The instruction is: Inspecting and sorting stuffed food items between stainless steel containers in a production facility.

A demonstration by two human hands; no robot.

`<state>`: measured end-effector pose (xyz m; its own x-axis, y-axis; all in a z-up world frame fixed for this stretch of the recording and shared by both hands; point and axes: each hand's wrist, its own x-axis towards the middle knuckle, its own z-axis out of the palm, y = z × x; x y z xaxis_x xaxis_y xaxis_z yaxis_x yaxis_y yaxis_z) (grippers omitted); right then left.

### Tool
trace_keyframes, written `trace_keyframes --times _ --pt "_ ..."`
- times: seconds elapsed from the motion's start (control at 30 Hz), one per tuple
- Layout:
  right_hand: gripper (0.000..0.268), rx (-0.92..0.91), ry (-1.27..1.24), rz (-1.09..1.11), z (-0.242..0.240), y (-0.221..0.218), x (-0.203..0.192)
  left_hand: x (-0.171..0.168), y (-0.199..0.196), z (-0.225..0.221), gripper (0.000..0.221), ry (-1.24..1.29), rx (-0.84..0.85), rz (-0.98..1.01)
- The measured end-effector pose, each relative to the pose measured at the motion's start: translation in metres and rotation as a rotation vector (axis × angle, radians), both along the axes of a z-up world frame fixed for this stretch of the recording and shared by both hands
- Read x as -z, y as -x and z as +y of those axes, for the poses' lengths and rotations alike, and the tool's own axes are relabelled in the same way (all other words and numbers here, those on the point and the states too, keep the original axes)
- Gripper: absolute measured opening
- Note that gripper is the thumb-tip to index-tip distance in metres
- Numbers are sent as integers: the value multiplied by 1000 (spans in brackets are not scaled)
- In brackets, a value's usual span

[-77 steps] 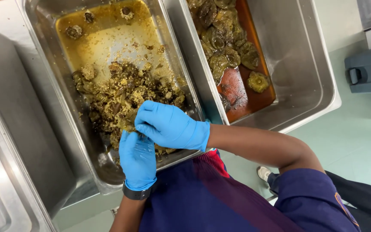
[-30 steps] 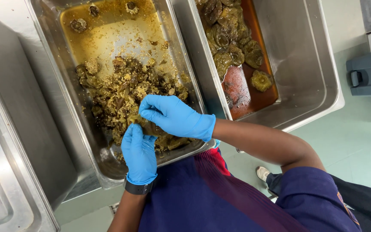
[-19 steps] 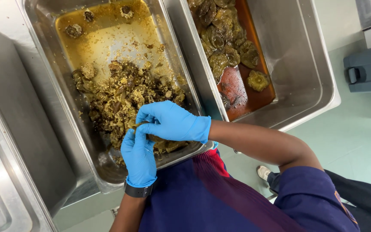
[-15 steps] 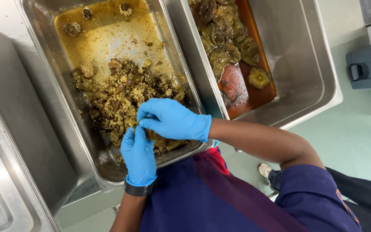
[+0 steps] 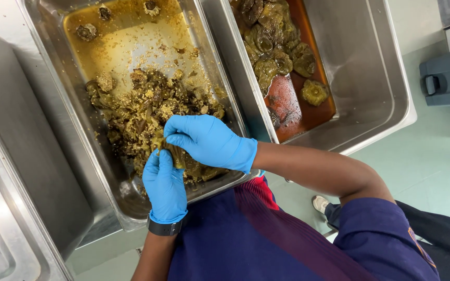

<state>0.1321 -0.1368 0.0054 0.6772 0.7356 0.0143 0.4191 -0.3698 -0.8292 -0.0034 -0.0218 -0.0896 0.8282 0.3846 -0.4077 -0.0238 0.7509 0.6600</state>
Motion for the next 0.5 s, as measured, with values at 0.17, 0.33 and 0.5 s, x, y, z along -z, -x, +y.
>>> trace_keyframes --times 0.17,0.33,0.5 --pt "15 49 -106 271 0 -5 8 -8 -4 6 15 152 22 5" --pt "19 1 -78 288 -1 -8 10 -22 -6 8 18 145 86 21" --pt "23 -129 31 367 -2 -7 18 -6 1 6 21 -78 152 66"
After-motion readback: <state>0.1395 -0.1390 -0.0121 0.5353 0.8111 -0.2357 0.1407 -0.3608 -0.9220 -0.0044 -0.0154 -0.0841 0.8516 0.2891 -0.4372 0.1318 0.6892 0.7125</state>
